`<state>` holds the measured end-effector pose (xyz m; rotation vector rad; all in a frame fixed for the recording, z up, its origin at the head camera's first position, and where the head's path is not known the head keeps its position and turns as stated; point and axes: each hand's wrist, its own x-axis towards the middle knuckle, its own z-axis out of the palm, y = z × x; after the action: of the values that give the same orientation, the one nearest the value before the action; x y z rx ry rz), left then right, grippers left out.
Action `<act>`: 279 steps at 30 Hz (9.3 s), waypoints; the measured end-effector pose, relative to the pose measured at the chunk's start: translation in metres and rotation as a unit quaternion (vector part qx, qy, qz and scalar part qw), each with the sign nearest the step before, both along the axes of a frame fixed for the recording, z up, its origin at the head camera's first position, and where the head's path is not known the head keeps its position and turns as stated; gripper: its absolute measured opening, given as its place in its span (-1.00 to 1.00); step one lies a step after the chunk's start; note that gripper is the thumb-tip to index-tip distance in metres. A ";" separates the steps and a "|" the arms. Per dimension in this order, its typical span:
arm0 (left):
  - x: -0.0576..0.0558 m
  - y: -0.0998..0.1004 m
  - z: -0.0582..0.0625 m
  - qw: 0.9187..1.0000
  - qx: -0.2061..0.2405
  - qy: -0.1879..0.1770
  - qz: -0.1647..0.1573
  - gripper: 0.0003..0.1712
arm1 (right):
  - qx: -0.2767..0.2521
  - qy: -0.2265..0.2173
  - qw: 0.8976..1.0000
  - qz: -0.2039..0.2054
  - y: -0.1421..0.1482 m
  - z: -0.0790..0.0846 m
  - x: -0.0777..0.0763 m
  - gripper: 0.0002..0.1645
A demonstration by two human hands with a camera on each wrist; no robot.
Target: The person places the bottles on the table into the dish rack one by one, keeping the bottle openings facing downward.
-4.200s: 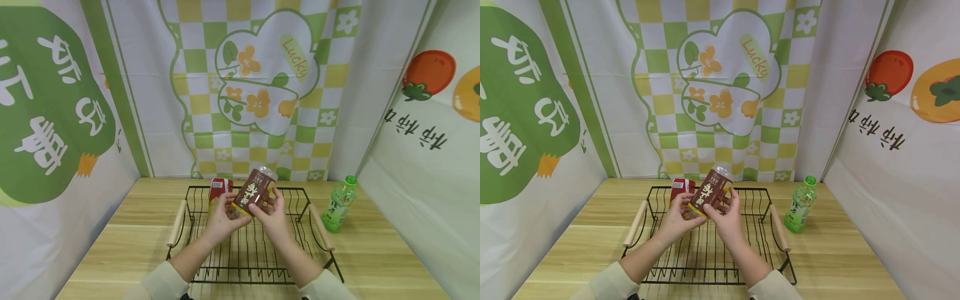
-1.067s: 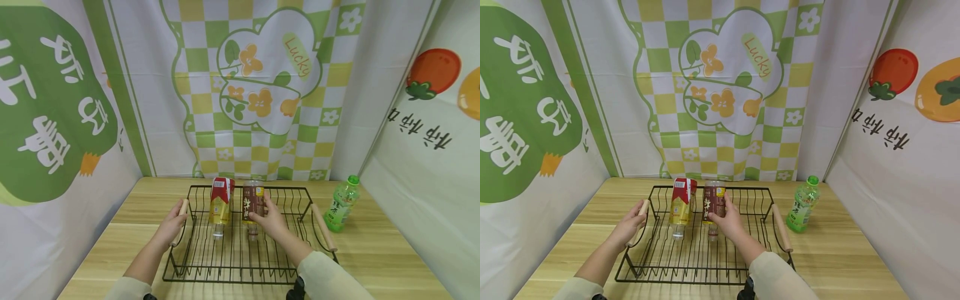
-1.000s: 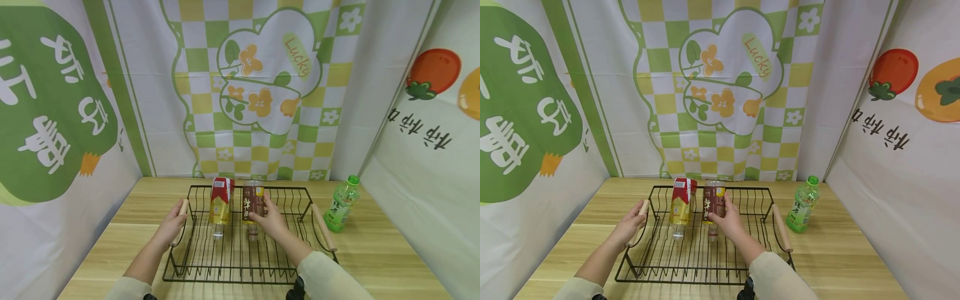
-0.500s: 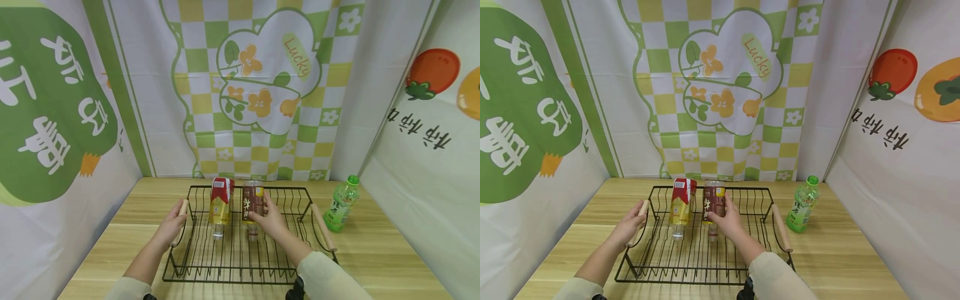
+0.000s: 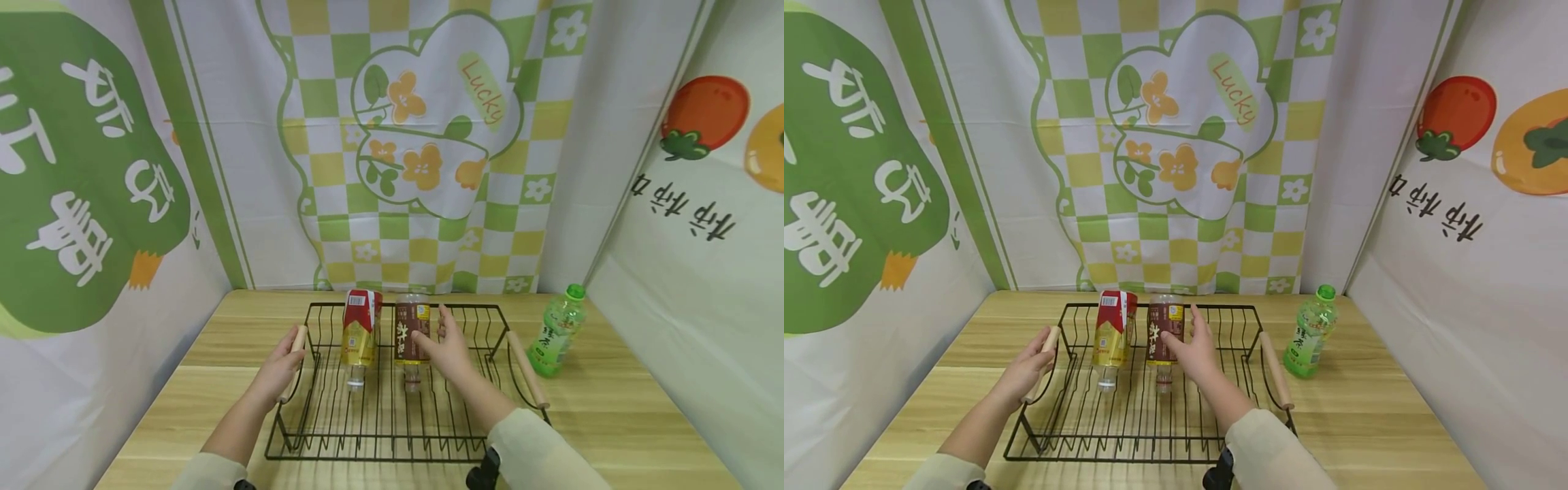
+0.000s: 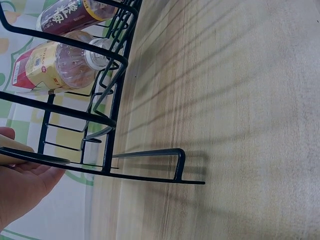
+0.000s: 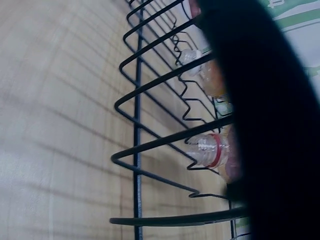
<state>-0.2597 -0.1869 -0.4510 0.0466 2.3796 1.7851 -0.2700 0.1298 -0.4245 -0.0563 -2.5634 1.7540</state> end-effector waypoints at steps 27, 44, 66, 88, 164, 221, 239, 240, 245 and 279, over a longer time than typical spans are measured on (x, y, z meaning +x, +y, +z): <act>0.000 0.000 0.002 1.000 -0.006 0.012 -0.004 -0.24 | 0.016 0.030 0.999 -0.016 0.079 0.048 0.010 0.05; 0.003 0.000 0.004 1.000 -0.004 0.006 -0.007 -0.24 | 0.045 0.069 0.992 -0.097 0.146 0.057 0.025 0.12; 0.002 0.001 0.002 1.000 -0.003 0.010 -0.002 -0.24 | 0.118 0.048 0.969 -0.209 0.207 0.020 0.018 0.14; 0.002 0.000 0.001 1.000 0.001 0.009 -0.002 -0.25 | 0.113 0.028 0.975 -0.188 0.218 -0.005 -0.005 0.22; 0.003 0.001 0.003 1.000 -0.005 0.003 0.001 -0.24 | 0.087 0.173 0.979 -0.060 0.116 0.102 0.045 0.08; 0.024 0.101 0.056 0.984 0.024 0.107 -0.143 -0.21 | 0.279 0.150 0.936 0.156 0.012 0.036 0.054 0.01; 0.022 0.113 0.052 0.976 -0.074 0.112 -0.171 -0.24 | 0.314 0.166 0.913 0.202 0.011 0.034 0.056 -0.02; 0.021 0.113 0.052 0.976 -0.075 0.111 -0.171 -0.23 | 0.316 0.167 0.912 0.203 0.011 0.034 0.056 -0.02; 0.022 0.114 0.050 0.976 -0.085 0.114 -0.163 -0.23 | 0.322 0.169 0.909 0.204 0.010 0.034 0.057 0.00; 0.014 0.111 0.048 0.990 0.001 0.134 0.034 -0.23 | 0.087 0.160 0.983 0.022 0.017 0.020 0.053 -0.10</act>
<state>-0.2455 -0.0762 -0.4035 0.2211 2.5878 1.9214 -0.2174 0.1465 -0.4040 0.2670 -2.4813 1.4075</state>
